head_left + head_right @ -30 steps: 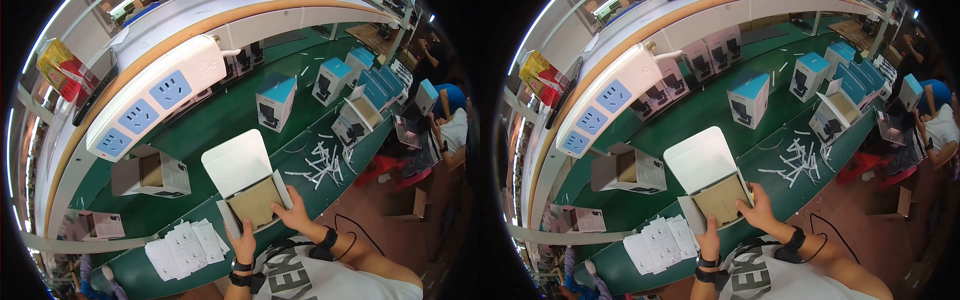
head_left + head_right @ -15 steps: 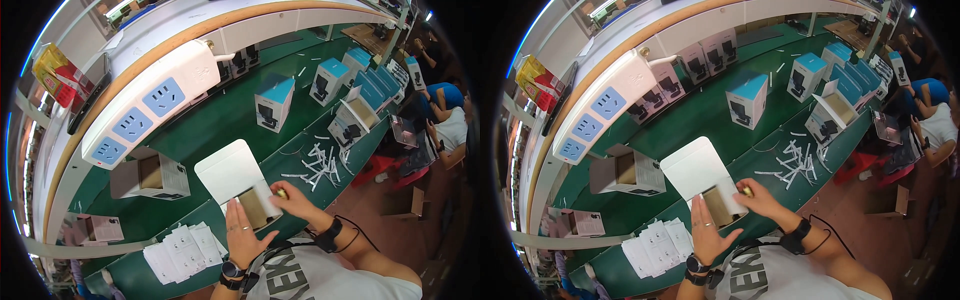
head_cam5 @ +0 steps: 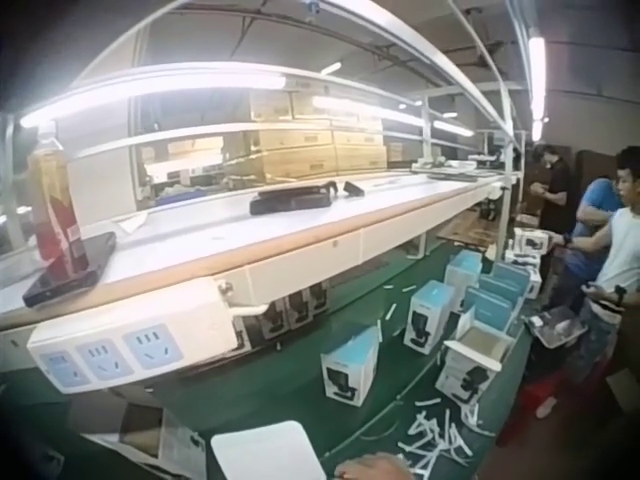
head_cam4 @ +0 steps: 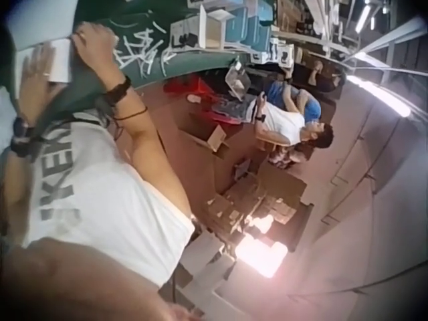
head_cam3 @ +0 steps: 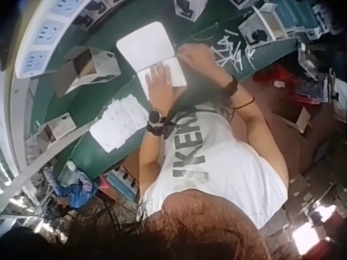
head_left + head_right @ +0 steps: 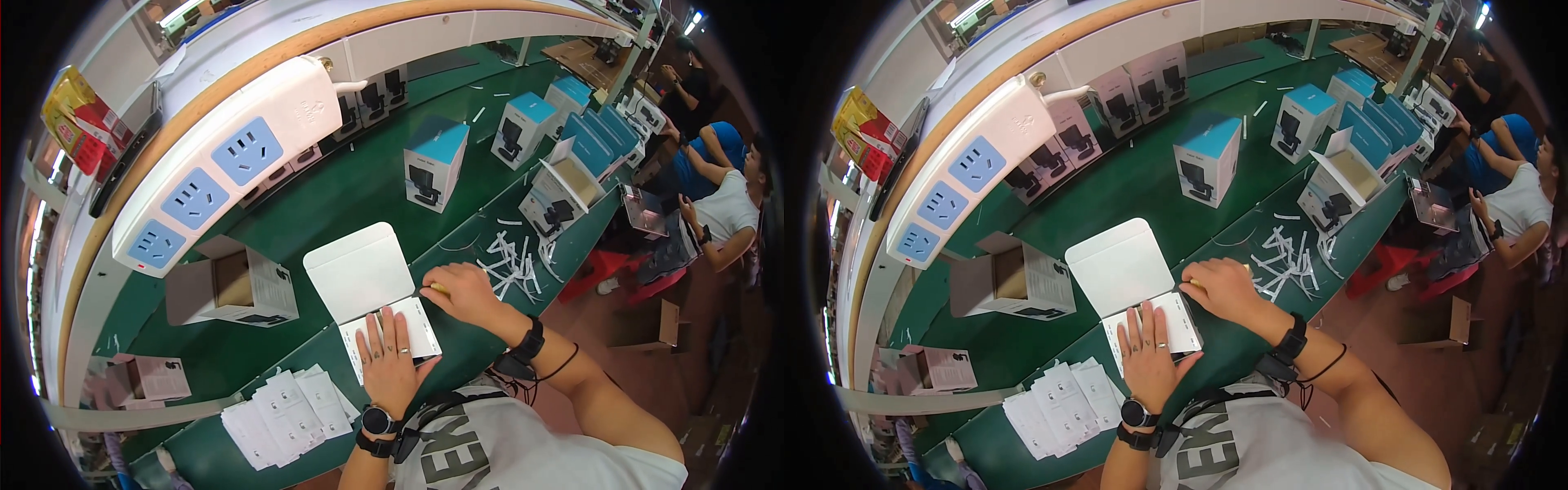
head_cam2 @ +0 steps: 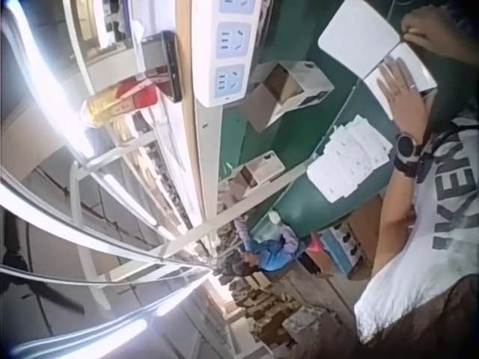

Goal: Packaging electronic components into small cardboard boxes on an assembly line.

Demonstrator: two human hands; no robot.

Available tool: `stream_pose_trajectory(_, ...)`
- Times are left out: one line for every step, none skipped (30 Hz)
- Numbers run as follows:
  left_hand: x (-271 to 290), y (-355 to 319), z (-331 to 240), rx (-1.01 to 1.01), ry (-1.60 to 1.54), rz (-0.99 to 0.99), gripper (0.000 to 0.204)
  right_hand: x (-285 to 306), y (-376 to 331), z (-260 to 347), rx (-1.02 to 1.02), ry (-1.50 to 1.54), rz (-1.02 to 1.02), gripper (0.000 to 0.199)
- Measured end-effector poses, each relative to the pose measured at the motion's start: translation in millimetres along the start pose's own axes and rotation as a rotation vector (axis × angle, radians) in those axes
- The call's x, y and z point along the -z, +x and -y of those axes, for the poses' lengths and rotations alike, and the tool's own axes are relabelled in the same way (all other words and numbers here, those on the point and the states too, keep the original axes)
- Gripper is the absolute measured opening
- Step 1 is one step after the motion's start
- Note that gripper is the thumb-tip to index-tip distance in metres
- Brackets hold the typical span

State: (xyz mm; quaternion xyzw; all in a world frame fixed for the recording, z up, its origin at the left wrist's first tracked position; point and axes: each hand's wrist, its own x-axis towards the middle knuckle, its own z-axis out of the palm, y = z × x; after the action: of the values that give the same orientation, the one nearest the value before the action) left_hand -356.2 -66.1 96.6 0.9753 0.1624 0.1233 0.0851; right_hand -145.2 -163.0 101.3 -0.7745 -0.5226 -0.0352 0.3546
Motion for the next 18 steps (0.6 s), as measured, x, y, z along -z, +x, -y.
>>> stream_pose_trajectory(0.4, 0.0, -0.1, 0.003, -0.002, -0.002, 0.107, -0.1, -0.1, -0.6, 0.0, -0.001, 0.001, 0.019)
stream_pose_trajectory(0.8, 0.0, -0.1, 0.006, -0.003, -0.004, 0.107, 0.1, -0.4, -1.4, 0.02, 0.015, 0.02, 0.017)
stream_pose_trajectory(1.2, -0.1, -0.2, 0.008, -0.005, -0.007, 0.108, 0.7, -0.8, -2.1, 0.04, 0.03, 0.04, 0.016)
stream_pose_trajectory(1.6, -0.1, -0.2, 0.008, -0.007, -0.008, 0.108, 1.5, -1.1, -2.5, 0.06, 0.045, 0.059, 0.015)
stream_pose_trajectory(2.1, -0.2, -0.1, 0.011, -0.013, -0.011, 0.108, 3.1, -2.1, -1.7, 0.06, 0.043, 0.059, 0.015)
stream_pose_trajectory(2.6, -0.9, -0.7, 0.015, -0.019, -0.013, 0.109, 5.6, -4.4, 0.8, 0.081, 0.058, 0.068, 0.015)
stream_pose_trajectory(2.8, -1.5, -1.5, 0.019, -0.025, -0.015, 0.11, 8.0, -6.5, 3.3, 0.101, 0.073, 0.077, 0.015)
stream_pose_trajectory(2.8, -2.0, -2.5, 0.021, -0.026, -0.015, 0.11, 9.4, -7.8, 4.4, 0.122, 0.089, 0.085, 0.015)
stream_pose_trajectory(2.9, -2.4, -3.6, 0.022, -0.022, -0.016, 0.109, 9.2, -6.3, 1.8, 0.122, 0.089, 0.087, 0.015)
stream_pose_trajectory(2.9, -2.8, -4.7, 0.023, -0.017, -0.018, 0.109, 8.0, -2.5, -4.0, 0.122, 0.071, 0.062, 0.016)
stream_pose_trajectory(3.2, -2.2, -5.0, 0.019, -0.013, -0.019, 0.109, 6.7, 1.8, -9.8, 0.121, 0.05, 0.034, 0.017)
stream_pose_trajectory(3.4, -1.9, -5.1, 0.016, -0.013, -0.019, 0.109, 6.0, 3.8, -12.9, 0.119, 0.03, 0.006, 0.018)
stream_pose_trajectory(3.7, -1.8, -4.9, 0.02, -0.019, -0.015, 0.109, 5.0, 2.3, -13.5, 0.117, 0.028, 0.003, 0.018)
stream_pose_trajectory(4.0, -1.6, -4.7, 0.025, -0.024, -0.012, 0.108, 3.6, -0.6, -12.5, 0.09, 0.059, -0.002, 0.017)
stream_pose_trajectory(4.2, -0.9, -4.7, 0.03, -0.03, -0.009, 0.108, 2.4, -4.0, -10.9, 0.063, 0.09, -0.008, 0.017)
stream_pose_trajectory(4.5, -1.1, -4.5, 0.032, -0.029, -0.009, 0.108, 1.1, -5.8, -7.7, 0.04, 0.126, -0.01, 0.017)
stream_pose_trajectory(4.8, -1.0, -4.5, 0.032, -0.024, -0.011, 0.108, 2.0, -8.1, -4.8, 0.042, 0.128, -0.009, 0.017)
stream_pose_trajectory(5.0, -1.0, -4.3, 0.031, -0.02, -0.013, 0.108, 4.7, -11.9, -2.2, 0.081, 0.13, 0.031, 0.017)
